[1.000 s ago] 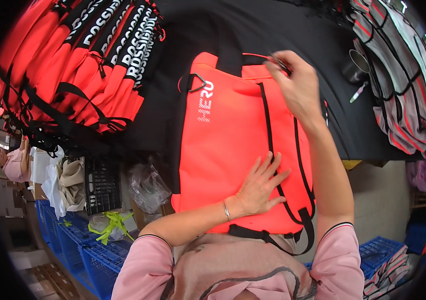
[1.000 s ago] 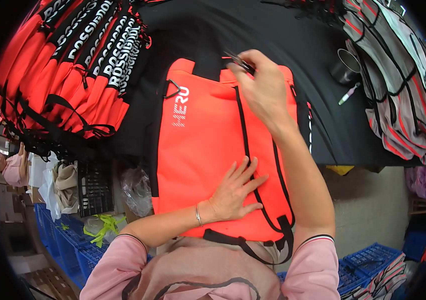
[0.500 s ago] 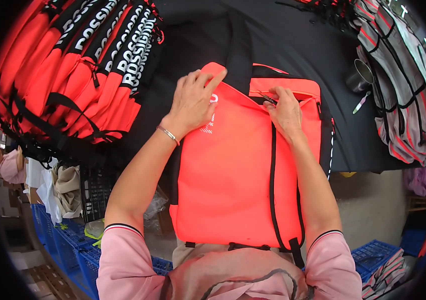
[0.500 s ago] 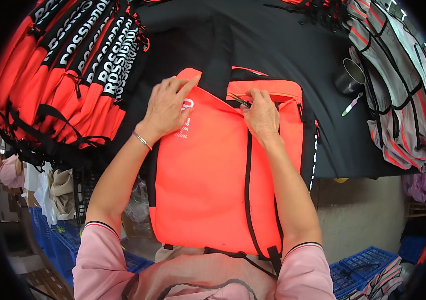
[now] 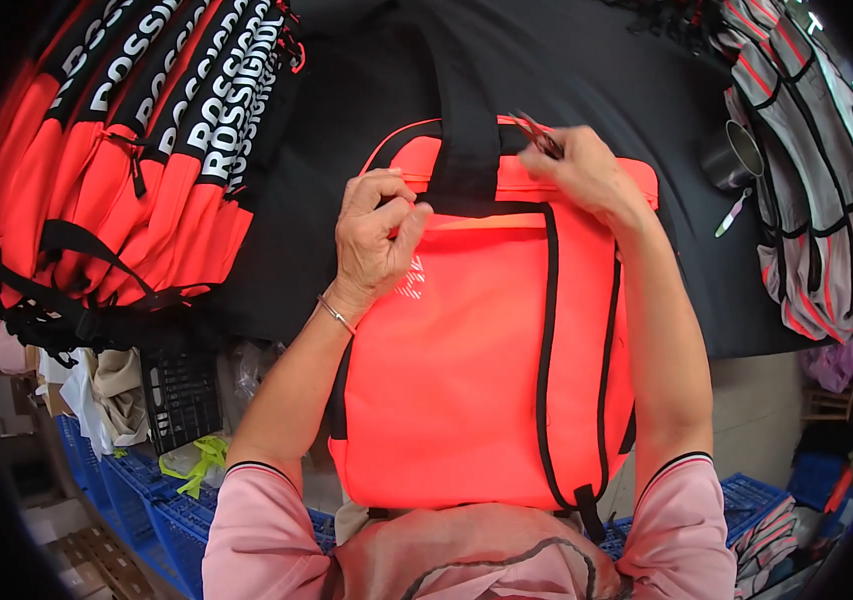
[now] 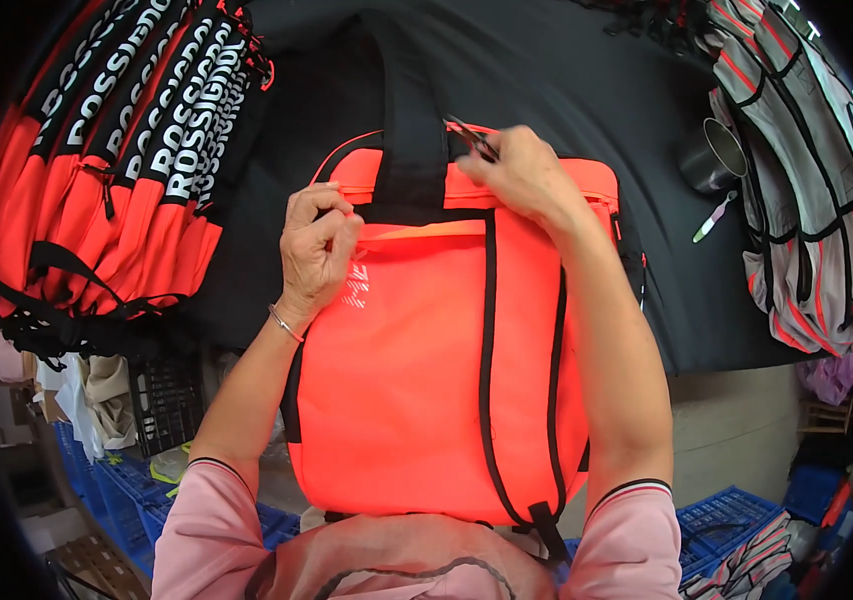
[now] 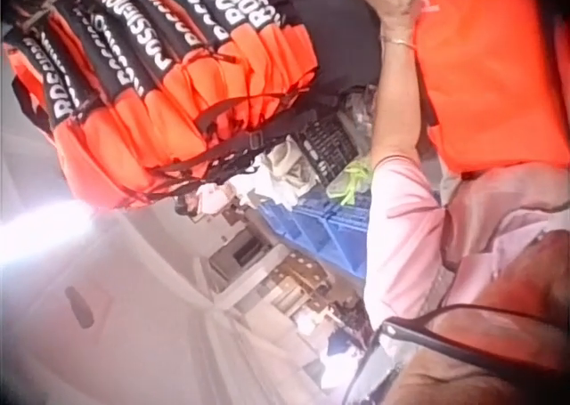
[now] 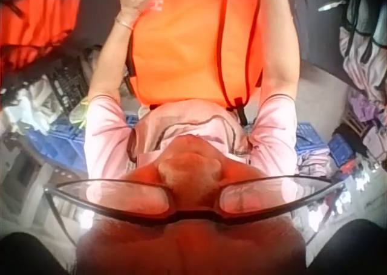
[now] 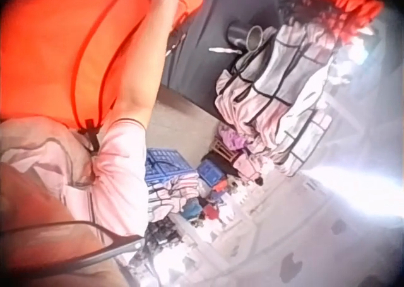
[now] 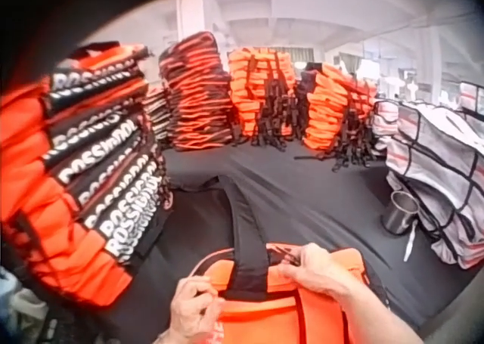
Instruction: Inspect several red and white backpacks and stack them onto a pile.
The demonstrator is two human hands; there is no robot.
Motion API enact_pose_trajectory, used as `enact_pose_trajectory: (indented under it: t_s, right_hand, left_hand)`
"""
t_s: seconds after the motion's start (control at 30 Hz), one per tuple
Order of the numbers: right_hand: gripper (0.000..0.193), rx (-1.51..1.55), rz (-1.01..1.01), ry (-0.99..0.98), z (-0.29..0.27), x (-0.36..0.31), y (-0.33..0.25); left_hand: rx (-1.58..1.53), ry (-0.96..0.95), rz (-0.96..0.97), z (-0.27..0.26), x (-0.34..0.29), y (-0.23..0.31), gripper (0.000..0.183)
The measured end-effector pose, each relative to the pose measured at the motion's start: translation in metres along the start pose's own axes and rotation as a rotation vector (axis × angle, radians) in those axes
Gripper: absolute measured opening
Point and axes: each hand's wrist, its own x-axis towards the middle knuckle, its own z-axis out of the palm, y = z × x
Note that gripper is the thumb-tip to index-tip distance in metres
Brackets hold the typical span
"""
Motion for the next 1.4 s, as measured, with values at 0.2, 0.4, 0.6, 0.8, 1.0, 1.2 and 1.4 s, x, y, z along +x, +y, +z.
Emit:
enact_pose_trajectory:
  t_s: [0.2, 0.4, 0.6, 0.8, 1.0, 1.2, 1.4]
  right_hand:
    - [0.033, -0.007, -0.124, 0.187, 0.059, 0.016, 0.008]
    - [0.031, 0.183, 0.047, 0.334, 0.074, -0.019, 0.010]
    - [0.028, 0.303, 0.058, 0.479, 0.076, -0.026, 0.018]
    - [0.026, 0.438, 0.090, 0.420, 0.069, -0.028, 0.020]
    - [0.028, 0.488, -0.129, 0.472, 0.062, -0.042, 0.010]
    - [0.036, -0.049, -0.366, 0.564, 0.034, -0.027, 0.016]
    - [0.026, -0.383, -0.440, 0.245, 0.037, -0.014, 0.022]
  left_hand:
    - [0.056, -0.061, -0.165, 0.003, 0.025, 0.008, 0.021]
    - [0.462, -0.299, -0.083, -0.002, 0.047, 0.027, 0.029]
    - [0.392, -0.465, -0.017, 0.034, 0.058, 0.020, 0.018]
    - [0.458, -0.554, 0.063, 0.041, 0.045, 0.002, 0.011]
    - [0.379, -0.524, 0.061, 0.047, 0.040, 0.001, 0.007]
    - [0.305, -0.417, 0.016, 0.048, 0.032, -0.001, 0.010]
    - [0.259, -0.354, -0.015, 0.050, 0.029, 0.000, 0.011]
